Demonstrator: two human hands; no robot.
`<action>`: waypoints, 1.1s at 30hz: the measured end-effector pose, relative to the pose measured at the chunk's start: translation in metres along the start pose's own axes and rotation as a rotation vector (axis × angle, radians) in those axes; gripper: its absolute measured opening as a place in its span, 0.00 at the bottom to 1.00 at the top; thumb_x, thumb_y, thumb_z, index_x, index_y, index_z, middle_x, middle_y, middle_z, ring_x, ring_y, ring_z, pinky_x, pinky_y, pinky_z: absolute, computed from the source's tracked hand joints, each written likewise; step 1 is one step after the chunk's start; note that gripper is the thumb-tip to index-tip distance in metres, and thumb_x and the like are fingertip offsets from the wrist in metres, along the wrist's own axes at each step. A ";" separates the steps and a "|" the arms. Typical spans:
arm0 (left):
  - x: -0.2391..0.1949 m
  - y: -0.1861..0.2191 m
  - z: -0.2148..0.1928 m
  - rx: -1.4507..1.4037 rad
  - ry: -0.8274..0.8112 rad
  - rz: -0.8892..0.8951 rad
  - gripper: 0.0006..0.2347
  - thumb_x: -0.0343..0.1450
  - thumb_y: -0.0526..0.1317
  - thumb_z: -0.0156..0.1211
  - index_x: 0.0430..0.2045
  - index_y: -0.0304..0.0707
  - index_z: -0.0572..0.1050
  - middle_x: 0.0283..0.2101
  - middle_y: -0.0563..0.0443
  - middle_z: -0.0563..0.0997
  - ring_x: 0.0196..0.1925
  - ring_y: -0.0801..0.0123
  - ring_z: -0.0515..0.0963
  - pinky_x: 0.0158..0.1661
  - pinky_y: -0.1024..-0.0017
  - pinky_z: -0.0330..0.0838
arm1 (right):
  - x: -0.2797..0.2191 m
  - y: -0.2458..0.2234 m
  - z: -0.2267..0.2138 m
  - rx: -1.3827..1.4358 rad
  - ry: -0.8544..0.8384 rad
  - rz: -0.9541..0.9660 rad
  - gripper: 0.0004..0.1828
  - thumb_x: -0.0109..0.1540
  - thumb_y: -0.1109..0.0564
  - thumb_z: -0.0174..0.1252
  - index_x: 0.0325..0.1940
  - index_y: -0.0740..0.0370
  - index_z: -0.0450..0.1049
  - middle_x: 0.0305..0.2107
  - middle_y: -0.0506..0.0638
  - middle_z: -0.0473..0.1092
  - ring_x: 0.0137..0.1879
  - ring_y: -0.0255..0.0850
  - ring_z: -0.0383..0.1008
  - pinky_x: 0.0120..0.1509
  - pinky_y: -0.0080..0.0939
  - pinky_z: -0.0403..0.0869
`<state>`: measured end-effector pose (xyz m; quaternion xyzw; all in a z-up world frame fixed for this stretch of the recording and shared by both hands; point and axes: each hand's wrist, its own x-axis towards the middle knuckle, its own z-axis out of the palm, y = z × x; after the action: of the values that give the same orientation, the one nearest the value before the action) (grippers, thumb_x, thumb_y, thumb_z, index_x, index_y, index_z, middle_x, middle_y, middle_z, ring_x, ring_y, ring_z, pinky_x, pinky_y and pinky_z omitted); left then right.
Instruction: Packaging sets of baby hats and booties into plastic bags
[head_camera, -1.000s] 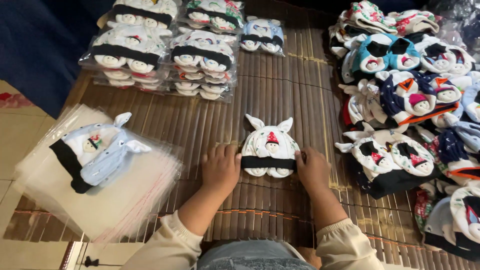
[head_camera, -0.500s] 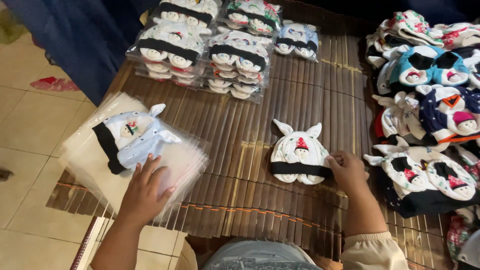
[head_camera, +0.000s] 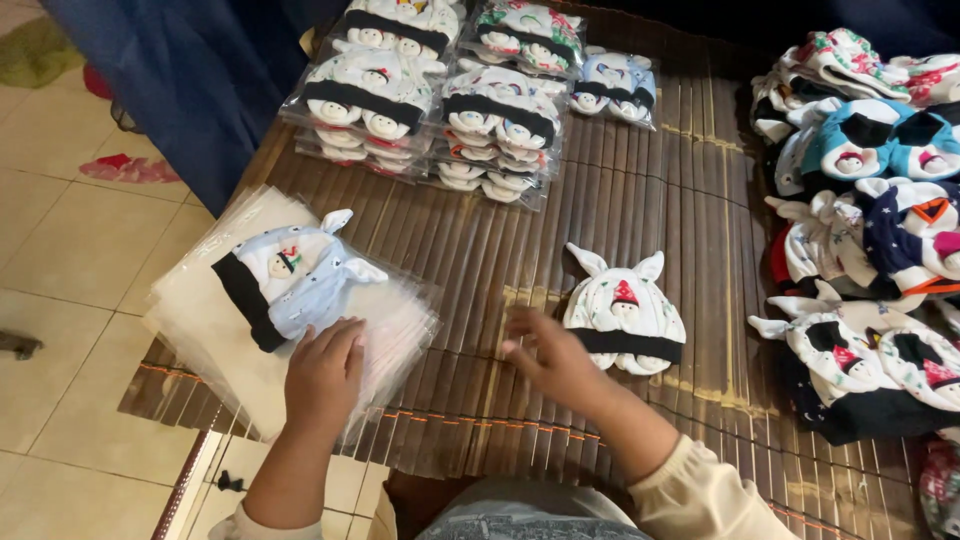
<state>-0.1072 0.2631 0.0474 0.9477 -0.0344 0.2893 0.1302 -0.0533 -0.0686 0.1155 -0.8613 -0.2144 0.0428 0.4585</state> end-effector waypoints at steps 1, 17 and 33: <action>0.001 0.001 0.001 -0.001 0.001 0.002 0.11 0.72 0.43 0.59 0.47 0.58 0.79 0.49 0.62 0.83 0.55 0.70 0.82 0.61 0.58 0.70 | 0.004 -0.011 0.010 -0.001 0.002 0.000 0.25 0.63 0.51 0.63 0.62 0.61 0.70 0.45 0.65 0.77 0.52 0.63 0.78 0.52 0.64 0.78; 0.019 0.007 -0.022 -0.061 -0.108 0.073 0.17 0.75 0.51 0.49 0.56 0.54 0.76 0.57 0.46 0.78 0.62 0.51 0.76 0.62 0.48 0.64 | 0.069 0.014 0.151 1.033 -0.337 0.221 0.32 0.72 0.41 0.48 0.74 0.64 0.62 0.68 0.73 0.56 0.71 0.64 0.62 0.62 0.60 0.72; 0.031 -0.024 0.016 0.214 -0.141 0.012 0.24 0.73 0.57 0.49 0.60 0.48 0.73 0.65 0.38 0.71 0.69 0.47 0.71 0.64 0.45 0.65 | 0.013 0.020 0.021 0.761 -0.108 0.347 0.30 0.72 0.43 0.43 0.66 0.68 0.71 0.58 0.70 0.71 0.68 0.67 0.67 0.64 0.65 0.72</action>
<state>-0.0698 0.2823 0.0462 0.9740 -0.0179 0.2245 0.0238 -0.0405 -0.0568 0.0883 -0.6506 -0.0590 0.2405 0.7179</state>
